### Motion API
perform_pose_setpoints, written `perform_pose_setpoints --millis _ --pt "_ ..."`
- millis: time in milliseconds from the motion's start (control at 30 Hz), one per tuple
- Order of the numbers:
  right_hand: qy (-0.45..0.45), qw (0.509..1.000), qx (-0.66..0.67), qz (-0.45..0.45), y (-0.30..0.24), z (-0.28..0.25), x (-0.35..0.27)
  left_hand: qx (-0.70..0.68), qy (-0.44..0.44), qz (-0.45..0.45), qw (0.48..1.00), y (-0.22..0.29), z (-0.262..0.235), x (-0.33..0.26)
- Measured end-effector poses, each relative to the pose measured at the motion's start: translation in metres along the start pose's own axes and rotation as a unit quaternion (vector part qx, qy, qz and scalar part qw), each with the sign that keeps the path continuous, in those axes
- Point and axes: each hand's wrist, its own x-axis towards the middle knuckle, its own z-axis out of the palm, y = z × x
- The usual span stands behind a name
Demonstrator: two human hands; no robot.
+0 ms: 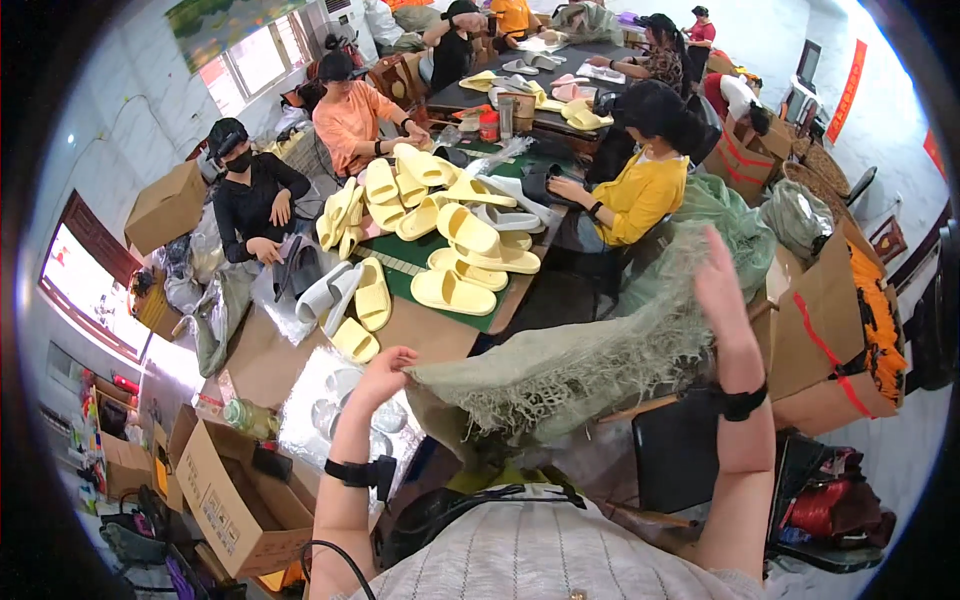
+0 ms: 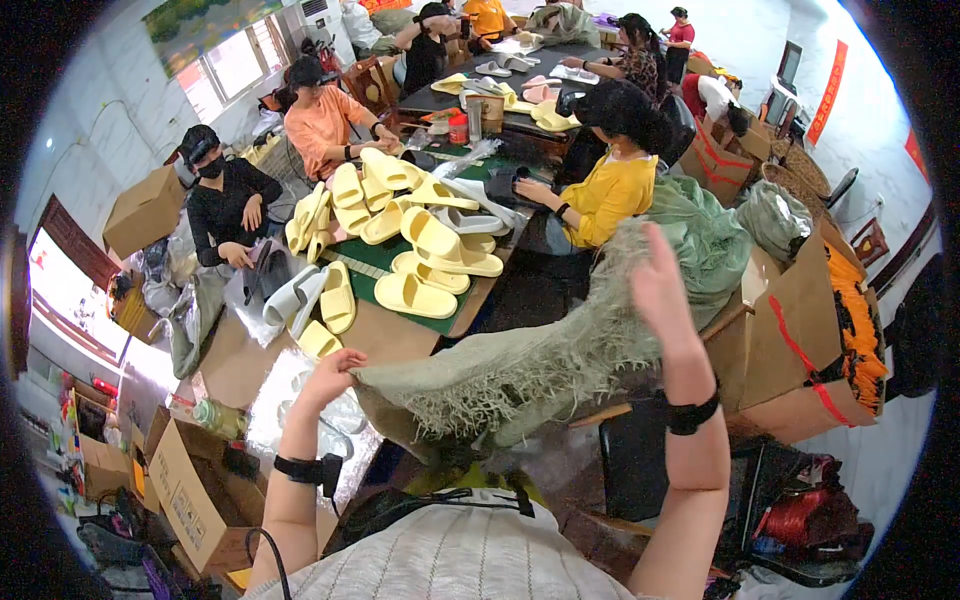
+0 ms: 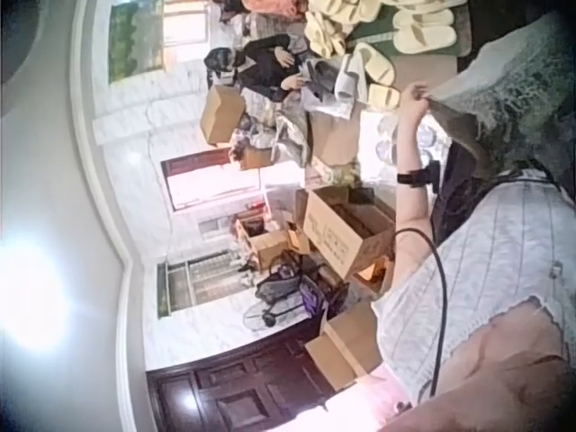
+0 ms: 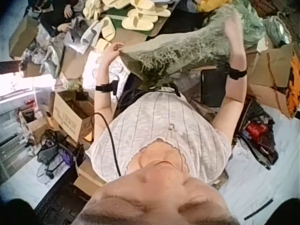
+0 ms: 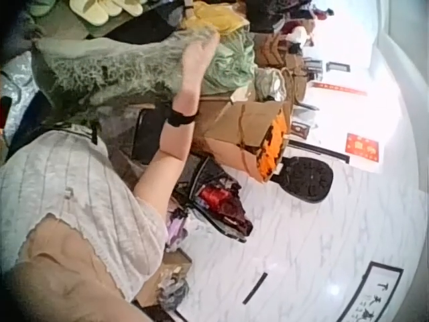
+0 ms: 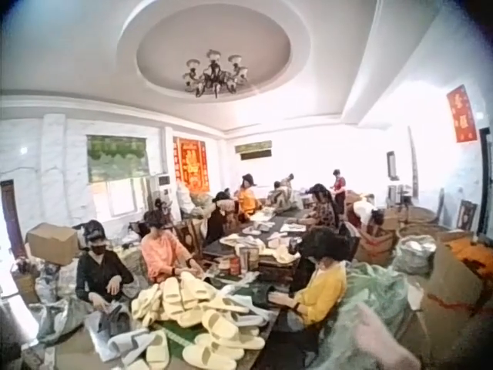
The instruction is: The recorder picks up slippers, puts them in plastic bags, and organizes them.
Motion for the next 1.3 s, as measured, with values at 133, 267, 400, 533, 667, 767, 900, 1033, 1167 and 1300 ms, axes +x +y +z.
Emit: perform_pose_setpoints --millis 133,267,400,533,667,767,900,1033,1167,1300 --pt "-0.121 0.989 0.087 0.006 -0.008 0.07 -0.01 0.087 -0.054 0.175 0.979 0.053 0.048 -0.005" --pt "-0.261 0.963 0.064 0.012 0.002 0.13 -0.007 0.121 -0.044 0.293 0.947 0.084 0.125 0.011" --pt "-0.289 0.939 0.139 -0.127 0.023 0.162 0.006 0.127 0.047 0.196 0.971 0.023 0.145 0.055" --pt "-0.343 0.93 0.124 -0.041 0.056 0.157 0.022 -0.189 -0.049 0.01 0.981 -0.045 0.116 0.091" --pt "-0.504 0.844 -0.178 -0.05 0.099 0.165 0.024 -0.151 -0.055 0.025 0.987 -0.075 0.087 0.095" --pt "-0.629 0.694 -0.349 -0.016 0.169 0.193 0.022 -0.193 -0.075 -0.006 0.978 -0.083 0.077 0.105" --pt "-0.663 0.706 -0.221 0.115 0.292 0.239 0.033 -0.265 -0.015 -0.042 0.963 -0.111 0.077 0.121" --pt "-0.603 0.71 -0.09 0.351 0.381 0.31 0.035 -0.066 0.013 -0.007 0.998 -0.16 0.087 0.135" --pt "-0.414 0.806 -0.12 0.405 0.491 0.363 0.011 0.1 0.066 -0.022 0.993 -0.153 0.104 0.172" --pt "-0.298 0.765 0.051 0.568 0.532 0.403 0.023 0.199 0.129 -0.023 0.971 -0.157 0.127 0.201"
